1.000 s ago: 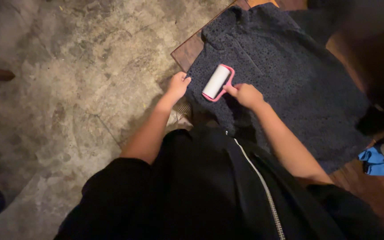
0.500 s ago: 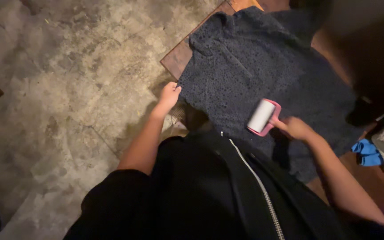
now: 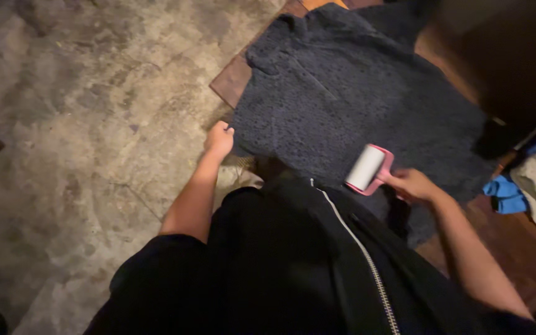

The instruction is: The person uses a pink lint roller to clean a dark gray knitted sweater laid out on a wooden table. They repeatedly roll the tool over the fabric surface, occasionally adjusting the sweater's position to access different areas.

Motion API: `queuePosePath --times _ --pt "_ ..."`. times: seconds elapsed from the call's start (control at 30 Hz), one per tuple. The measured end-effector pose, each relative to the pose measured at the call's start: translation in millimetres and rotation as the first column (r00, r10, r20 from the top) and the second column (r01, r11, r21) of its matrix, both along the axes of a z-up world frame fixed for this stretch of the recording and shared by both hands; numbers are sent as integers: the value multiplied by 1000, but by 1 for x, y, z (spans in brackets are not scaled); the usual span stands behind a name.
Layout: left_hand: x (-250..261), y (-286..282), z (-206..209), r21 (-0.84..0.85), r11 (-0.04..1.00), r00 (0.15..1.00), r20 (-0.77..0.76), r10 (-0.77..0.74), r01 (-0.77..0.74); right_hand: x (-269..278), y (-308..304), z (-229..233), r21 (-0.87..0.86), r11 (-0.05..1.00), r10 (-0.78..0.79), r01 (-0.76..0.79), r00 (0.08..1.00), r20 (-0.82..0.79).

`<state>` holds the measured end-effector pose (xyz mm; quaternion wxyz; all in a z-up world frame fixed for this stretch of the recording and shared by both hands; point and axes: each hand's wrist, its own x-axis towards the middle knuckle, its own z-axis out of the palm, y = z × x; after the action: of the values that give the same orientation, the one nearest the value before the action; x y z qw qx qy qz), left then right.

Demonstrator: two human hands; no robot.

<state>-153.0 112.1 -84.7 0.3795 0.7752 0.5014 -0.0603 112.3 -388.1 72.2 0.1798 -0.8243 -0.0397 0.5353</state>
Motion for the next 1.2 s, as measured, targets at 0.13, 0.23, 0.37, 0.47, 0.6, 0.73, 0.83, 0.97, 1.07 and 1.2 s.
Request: queuePosePath --times 0.13,0.23,0.37,0.47,0.6,0.73,0.83,0.97,1.07,1.2 --pt "7 -15 16 43 998 999 21 33 -34 6 -92 -2 -53 997 58 -56 998 33" --pt "10 -31 28 133 987 990 124 70 -86 5 -53 -3 -102 946 321 -308 934 156" --pt "11 -50 47 400 913 976 220 -8 -83 -26 93 1 23 841 513 -541 810 283" --pt "10 -68 64 543 838 966 243 -87 -61 -61 172 9 48 839 501 -541 805 317" --pt "21 -102 82 503 864 934 314 -172 -10 -40 126 -4 68 847 490 -528 823 286" --pt "33 -140 88 567 819 858 376 -351 87 36 -36 -19 79 960 275 -268 958 -88" --pt "42 -155 93 616 772 865 289 -409 159 66 -109 -16 -126 907 409 -401 912 44" --pt "41 -153 93 615 723 879 98 -466 315 42 -82 -17 -68 877 481 -476 867 131" --pt "41 -144 87 610 710 877 48 -478 353 -11 12 -13 33 797 573 -604 771 276" --pt "42 -143 85 631 682 868 27 -496 370 -55 83 14 18 785 591 -619 759 273"
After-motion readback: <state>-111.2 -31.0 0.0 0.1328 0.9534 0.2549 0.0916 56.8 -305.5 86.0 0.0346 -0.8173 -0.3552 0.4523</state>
